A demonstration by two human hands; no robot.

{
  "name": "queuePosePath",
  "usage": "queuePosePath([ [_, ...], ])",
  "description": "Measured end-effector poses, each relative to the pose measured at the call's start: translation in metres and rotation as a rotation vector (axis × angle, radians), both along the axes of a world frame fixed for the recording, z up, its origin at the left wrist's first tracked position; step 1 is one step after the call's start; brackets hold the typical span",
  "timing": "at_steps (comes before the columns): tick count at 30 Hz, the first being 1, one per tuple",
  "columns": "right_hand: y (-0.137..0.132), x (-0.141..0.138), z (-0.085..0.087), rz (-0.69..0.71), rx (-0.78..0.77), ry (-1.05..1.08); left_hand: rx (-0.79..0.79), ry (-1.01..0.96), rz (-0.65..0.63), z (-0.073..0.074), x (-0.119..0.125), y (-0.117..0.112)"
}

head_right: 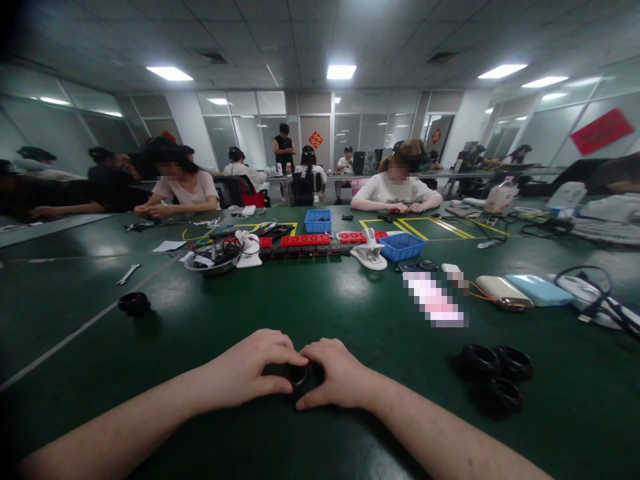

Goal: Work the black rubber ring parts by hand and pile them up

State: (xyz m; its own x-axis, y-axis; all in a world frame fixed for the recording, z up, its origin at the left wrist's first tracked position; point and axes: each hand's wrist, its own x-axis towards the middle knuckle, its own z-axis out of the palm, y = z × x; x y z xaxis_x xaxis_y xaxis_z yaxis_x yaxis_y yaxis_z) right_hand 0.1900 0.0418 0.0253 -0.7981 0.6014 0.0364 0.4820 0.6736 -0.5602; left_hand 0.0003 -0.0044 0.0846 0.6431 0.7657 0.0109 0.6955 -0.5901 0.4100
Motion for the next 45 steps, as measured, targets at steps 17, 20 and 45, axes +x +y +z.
queuePosePath([
  [17, -0.016, -0.009, -0.003, -0.141, 0.094, -0.025, 0.221, 0.028, 0.371, -0.018, 0.019, -0.011],
  [20, -0.008, -0.001, -0.001, -0.043, 0.026, 0.011, 0.13, -0.071, 0.192, -0.009, 0.009, -0.008],
  [45, -0.023, -0.014, -0.005, -0.25, 0.095, -0.067, 0.21, 0.23, 0.357, -0.017, 0.029, -0.015],
])
